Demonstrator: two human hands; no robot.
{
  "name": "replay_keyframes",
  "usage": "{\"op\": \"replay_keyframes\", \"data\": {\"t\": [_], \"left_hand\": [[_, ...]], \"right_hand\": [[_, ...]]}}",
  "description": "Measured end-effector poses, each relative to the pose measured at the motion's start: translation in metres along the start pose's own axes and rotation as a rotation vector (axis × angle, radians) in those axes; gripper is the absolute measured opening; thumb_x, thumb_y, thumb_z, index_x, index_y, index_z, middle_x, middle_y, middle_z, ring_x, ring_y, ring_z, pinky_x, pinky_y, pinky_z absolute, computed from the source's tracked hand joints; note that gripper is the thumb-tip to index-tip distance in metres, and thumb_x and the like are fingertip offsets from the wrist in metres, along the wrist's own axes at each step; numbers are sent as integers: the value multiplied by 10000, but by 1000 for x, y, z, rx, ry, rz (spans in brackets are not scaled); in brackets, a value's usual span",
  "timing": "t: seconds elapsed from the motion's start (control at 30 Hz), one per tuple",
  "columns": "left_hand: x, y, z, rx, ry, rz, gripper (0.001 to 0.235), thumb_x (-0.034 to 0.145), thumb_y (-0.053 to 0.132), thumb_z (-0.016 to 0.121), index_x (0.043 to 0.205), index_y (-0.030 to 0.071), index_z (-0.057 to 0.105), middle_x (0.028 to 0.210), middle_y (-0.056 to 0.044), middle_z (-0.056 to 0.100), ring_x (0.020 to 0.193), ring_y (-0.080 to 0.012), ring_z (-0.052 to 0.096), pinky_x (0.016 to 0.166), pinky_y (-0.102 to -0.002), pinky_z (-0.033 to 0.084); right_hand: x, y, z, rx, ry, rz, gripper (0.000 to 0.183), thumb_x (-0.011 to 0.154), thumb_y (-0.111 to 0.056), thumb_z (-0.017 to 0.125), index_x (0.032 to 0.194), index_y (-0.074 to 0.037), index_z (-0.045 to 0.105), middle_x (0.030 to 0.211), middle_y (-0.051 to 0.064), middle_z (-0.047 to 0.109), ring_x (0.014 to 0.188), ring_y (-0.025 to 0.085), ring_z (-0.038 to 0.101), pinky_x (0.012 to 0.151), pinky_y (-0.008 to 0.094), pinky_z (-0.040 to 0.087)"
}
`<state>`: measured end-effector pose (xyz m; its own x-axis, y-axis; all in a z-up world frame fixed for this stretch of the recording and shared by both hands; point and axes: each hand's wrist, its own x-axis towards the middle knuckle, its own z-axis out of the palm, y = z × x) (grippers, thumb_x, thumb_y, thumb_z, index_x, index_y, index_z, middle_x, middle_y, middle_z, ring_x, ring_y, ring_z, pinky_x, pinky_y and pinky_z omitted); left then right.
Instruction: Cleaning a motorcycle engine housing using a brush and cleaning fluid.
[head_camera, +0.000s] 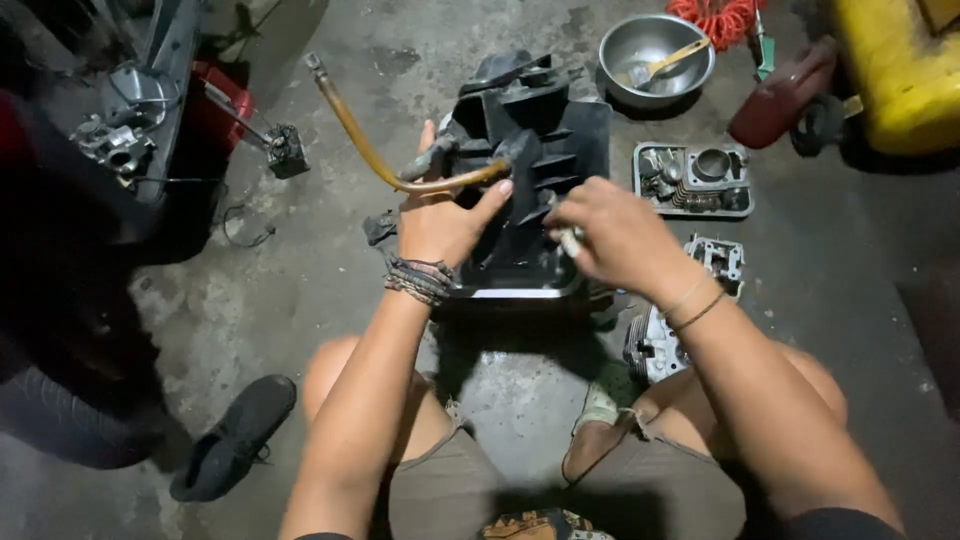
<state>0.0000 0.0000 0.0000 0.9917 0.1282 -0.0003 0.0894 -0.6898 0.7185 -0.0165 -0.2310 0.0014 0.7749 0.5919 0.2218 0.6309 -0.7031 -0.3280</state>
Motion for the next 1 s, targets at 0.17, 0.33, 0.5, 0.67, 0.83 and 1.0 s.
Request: {"op": "replay_keyframes", "data": {"t": [0.17, 0.33, 0.5, 0.67, 0.83, 1.0], "left_hand": [[-3, -1, -2, -18, 31, 52, 1125, 796, 679, 730, 1620, 228, 110, 1481, -227, 535, 1274, -487, 563, 1079, -564, 473], [-1, 0, -3, -29, 21, 42, 1124, 797, 690, 719, 1621, 231, 107, 1500, -204, 525, 1296, -470, 550, 1097, -557, 460], [1, -6, -7, -45, 20, 26, 1132, 790, 724, 718, 1598, 167, 154, 1518, -220, 489, 1370, -449, 484, 1179, -506, 389], [8, 2, -21, -3, -49, -101, 1145, 764, 834, 601, 1564, 102, 234, 1541, -209, 438, 1432, -402, 407, 1221, -463, 298], [11, 8, -34, 61, -127, -232, 1280, 699, 968, 455, 1547, 20, 319, 1560, -246, 375, 1481, -398, 311, 1243, -460, 200], [6, 1, -37, 18, -156, -198, 1279, 727, 951, 422, 1567, 5, 237, 1574, -286, 331, 1491, -427, 280, 1247, -473, 203]], "right_hand": [[-8, 11, 16, -134, 197, -106, 138, 841, -198, 701, 895, -77, 663, 857, 118, 634, 912, 348, 639, 794, 457, 546], [-11, -26, 46, -280, 344, -297, 218, 704, -215, 749, 829, -93, 618, 831, 101, 551, 874, 341, 592, 723, 451, 505], [-31, -24, 44, -189, 410, -392, 148, 823, -281, 601, 794, -140, 567, 853, 68, 526, 890, 323, 593, 740, 441, 478], [-21, -19, 41, -288, 398, -209, 208, 763, -244, 703, 946, -155, 661, 932, 66, 573, 899, 299, 593, 715, 412, 465], [-23, -40, 55, -182, 358, -355, 180, 837, -243, 632, 976, -131, 650, 932, 92, 530, 855, 318, 545, 676, 418, 423], [-23, -14, 23, -114, 459, -214, 120, 926, -191, 588, 982, -154, 687, 916, 62, 586, 822, 303, 597, 702, 424, 484]]}}
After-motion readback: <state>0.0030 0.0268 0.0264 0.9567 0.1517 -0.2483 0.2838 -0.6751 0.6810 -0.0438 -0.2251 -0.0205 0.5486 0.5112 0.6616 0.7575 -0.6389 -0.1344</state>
